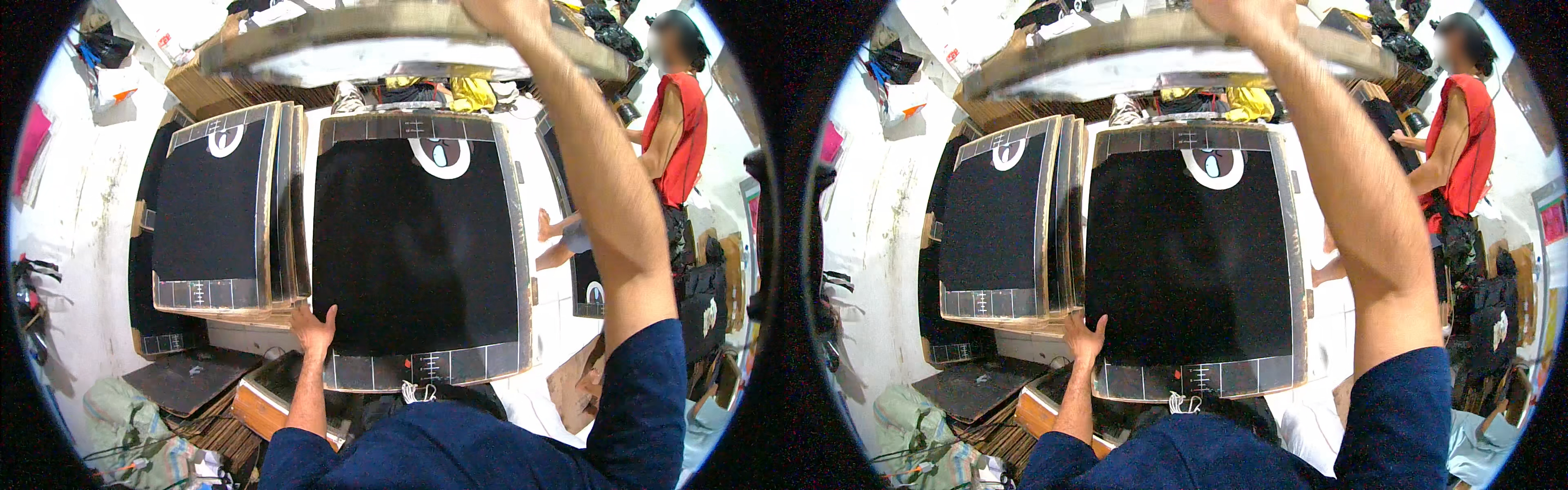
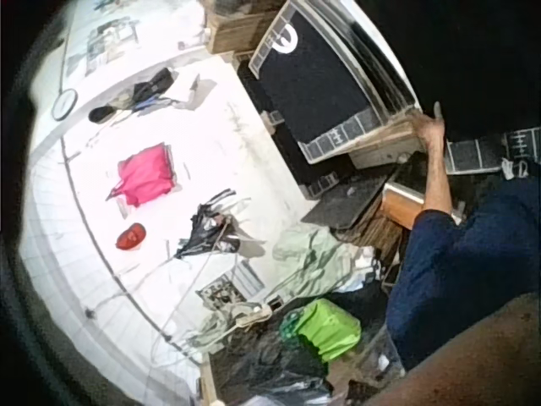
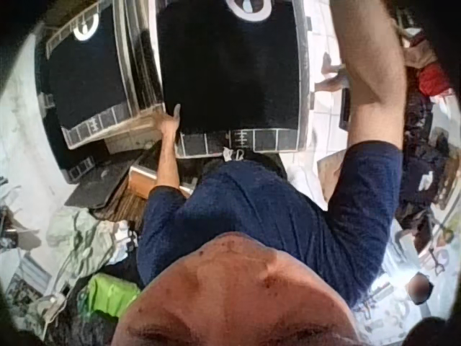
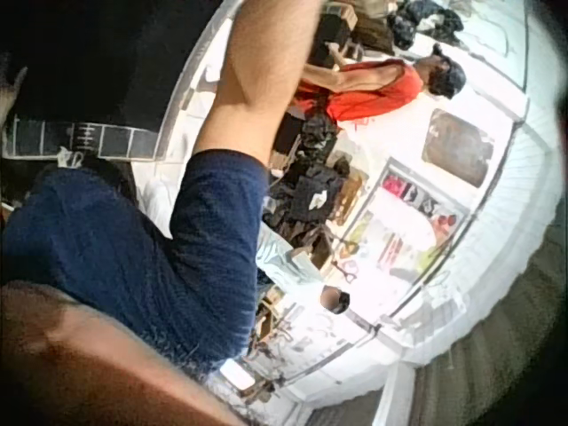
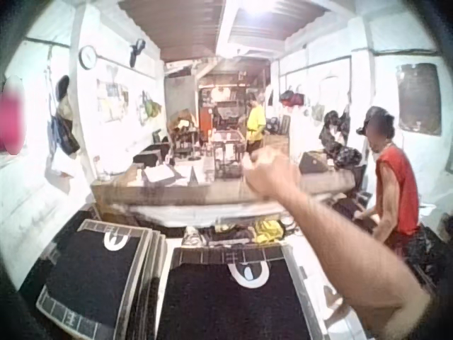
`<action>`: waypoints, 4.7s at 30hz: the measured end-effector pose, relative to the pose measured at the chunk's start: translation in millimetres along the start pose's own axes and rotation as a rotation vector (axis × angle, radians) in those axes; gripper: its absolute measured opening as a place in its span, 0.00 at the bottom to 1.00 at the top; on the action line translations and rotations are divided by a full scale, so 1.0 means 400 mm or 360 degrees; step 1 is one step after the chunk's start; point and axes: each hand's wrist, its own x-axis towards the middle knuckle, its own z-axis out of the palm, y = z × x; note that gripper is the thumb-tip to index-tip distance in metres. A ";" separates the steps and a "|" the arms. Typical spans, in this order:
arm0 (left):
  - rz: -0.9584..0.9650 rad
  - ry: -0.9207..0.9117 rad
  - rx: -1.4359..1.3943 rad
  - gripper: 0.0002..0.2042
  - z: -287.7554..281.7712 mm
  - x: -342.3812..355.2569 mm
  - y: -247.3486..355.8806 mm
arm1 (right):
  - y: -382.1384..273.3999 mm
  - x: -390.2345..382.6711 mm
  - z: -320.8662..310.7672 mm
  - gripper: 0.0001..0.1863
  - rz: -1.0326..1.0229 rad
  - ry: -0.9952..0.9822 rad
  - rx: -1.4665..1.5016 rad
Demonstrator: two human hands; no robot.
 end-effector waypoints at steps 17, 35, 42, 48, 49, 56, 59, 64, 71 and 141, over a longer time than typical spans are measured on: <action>-0.1438 0.0091 -0.2308 0.34 0.025 0.001 0.324 | 0.455 -0.575 0.634 0.38 -0.0443 -0.0498 0.0095; 0.1166 0.0323 -0.0015 0.30 0.179 0.082 0.173 | 0.462 -0.185 0.918 0.18 -0.0717 -0.0228 -0.0144; 0.1181 0.0315 0.0003 0.33 0.169 0.084 0.174 | 0.474 -0.297 0.920 0.14 -0.0772 -0.0118 -0.0222; 0.1188 0.0293 -0.0014 0.32 0.170 0.085 0.177 | 0.458 -0.406 0.794 0.12 -0.0734 -0.0508 -0.0205; 0.1193 0.0289 -0.0016 0.31 0.170 0.086 0.177 | 0.457 -0.376 0.802 0.13 -0.0776 -0.0421 -0.0170; 0.1203 0.0322 -0.0010 0.30 0.176 0.084 0.172 | 0.467 -0.247 0.940 0.14 -0.0683 -0.0139 -0.0214; 0.1192 0.0354 -0.0016 0.32 0.176 0.082 0.172 | 0.470 -0.339 0.898 0.14 -0.0719 -0.0065 -0.0225; 0.1177 0.0300 -0.0024 0.31 0.174 0.084 0.172 | 0.440 -0.558 0.756 0.13 -0.0612 -0.0267 -0.0199; 0.1172 0.0333 -0.0081 0.31 0.148 0.088 0.204 | 0.457 -0.593 0.750 0.10 -0.0607 -0.0242 -0.0113; 0.0215 -0.0289 0.0482 0.43 -0.003 0.342 -0.441 | 0.002 0.110 -0.016 0.26 -0.0003 0.0138 -0.0032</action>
